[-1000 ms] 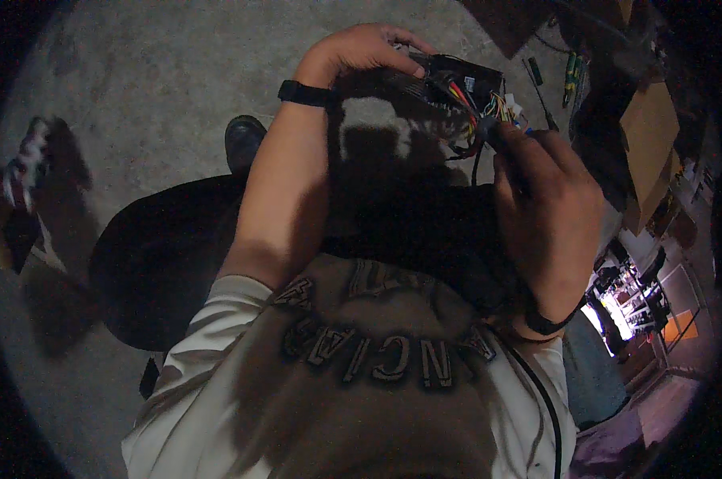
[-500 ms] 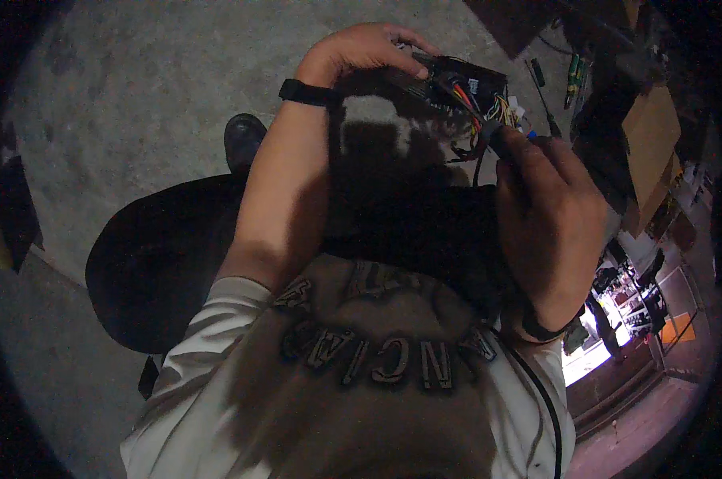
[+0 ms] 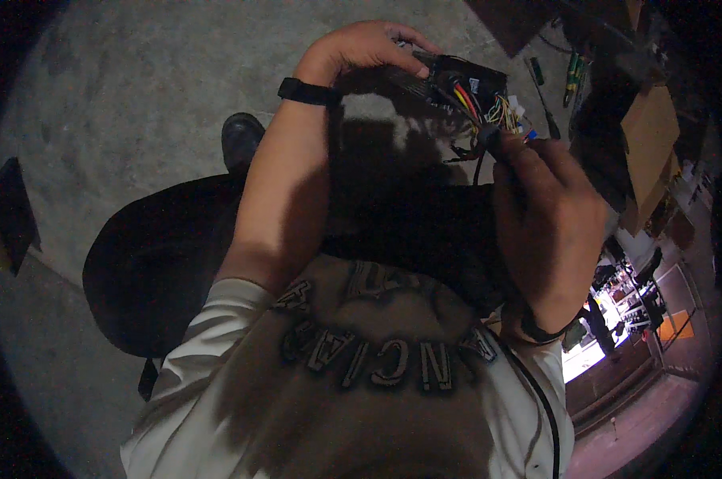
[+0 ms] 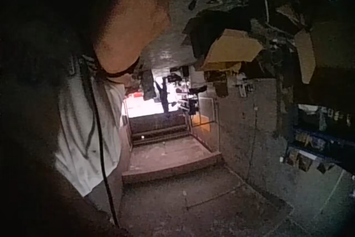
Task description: Disassembling and inspecting an electronic motor controller with a screwdriver.
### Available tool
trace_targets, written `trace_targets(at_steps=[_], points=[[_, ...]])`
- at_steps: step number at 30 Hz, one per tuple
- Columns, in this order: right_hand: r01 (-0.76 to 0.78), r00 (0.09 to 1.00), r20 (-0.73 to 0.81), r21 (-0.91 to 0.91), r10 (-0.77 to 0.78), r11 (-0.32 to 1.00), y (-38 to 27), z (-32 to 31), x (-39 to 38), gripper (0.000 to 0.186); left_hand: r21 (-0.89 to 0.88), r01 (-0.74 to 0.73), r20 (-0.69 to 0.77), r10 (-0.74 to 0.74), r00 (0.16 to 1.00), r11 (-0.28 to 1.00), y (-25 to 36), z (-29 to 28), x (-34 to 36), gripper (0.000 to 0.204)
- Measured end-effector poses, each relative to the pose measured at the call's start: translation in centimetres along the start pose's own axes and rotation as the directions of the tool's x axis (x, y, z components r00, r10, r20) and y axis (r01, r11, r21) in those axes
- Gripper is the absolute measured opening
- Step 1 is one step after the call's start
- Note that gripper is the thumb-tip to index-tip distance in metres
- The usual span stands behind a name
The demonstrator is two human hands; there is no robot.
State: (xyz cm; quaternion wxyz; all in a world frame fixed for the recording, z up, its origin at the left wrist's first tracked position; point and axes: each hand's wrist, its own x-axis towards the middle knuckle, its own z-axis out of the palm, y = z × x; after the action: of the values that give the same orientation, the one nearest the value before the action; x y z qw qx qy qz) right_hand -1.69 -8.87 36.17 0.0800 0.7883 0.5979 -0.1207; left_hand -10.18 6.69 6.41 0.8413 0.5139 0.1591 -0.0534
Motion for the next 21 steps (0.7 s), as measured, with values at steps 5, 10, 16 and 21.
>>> trace_targets(at_steps=[5,10,16,21], points=[[0.007,1.0,-0.027,0.002,-0.007,1.0,-0.03,-0.07,-0.22,0.027,0.036,0.016,0.03,-0.017,0.999,0.999,0.51,-0.04,-0.2,0.056],[-0.007,1.0,0.001,-0.019,0.007,1.0,-0.16,-0.09,-0.16,0.027,0.053,-0.008,0.031,0.007,1.0,0.999,0.73,-0.03,-0.18,0.055],[-0.004,1.0,0.014,-0.022,0.004,1.0,-0.31,0.02,-0.08,0.026,0.024,0.005,-0.007,-0.005,1.0,1.0,0.15,-0.02,-0.23,0.051],[-0.022,1.0,0.02,0.004,0.022,1.0,-0.45,-0.07,0.39,0.024,0.027,0.012,0.007,-0.012,1.0,1.0,0.49,0.03,-0.33,0.053]])
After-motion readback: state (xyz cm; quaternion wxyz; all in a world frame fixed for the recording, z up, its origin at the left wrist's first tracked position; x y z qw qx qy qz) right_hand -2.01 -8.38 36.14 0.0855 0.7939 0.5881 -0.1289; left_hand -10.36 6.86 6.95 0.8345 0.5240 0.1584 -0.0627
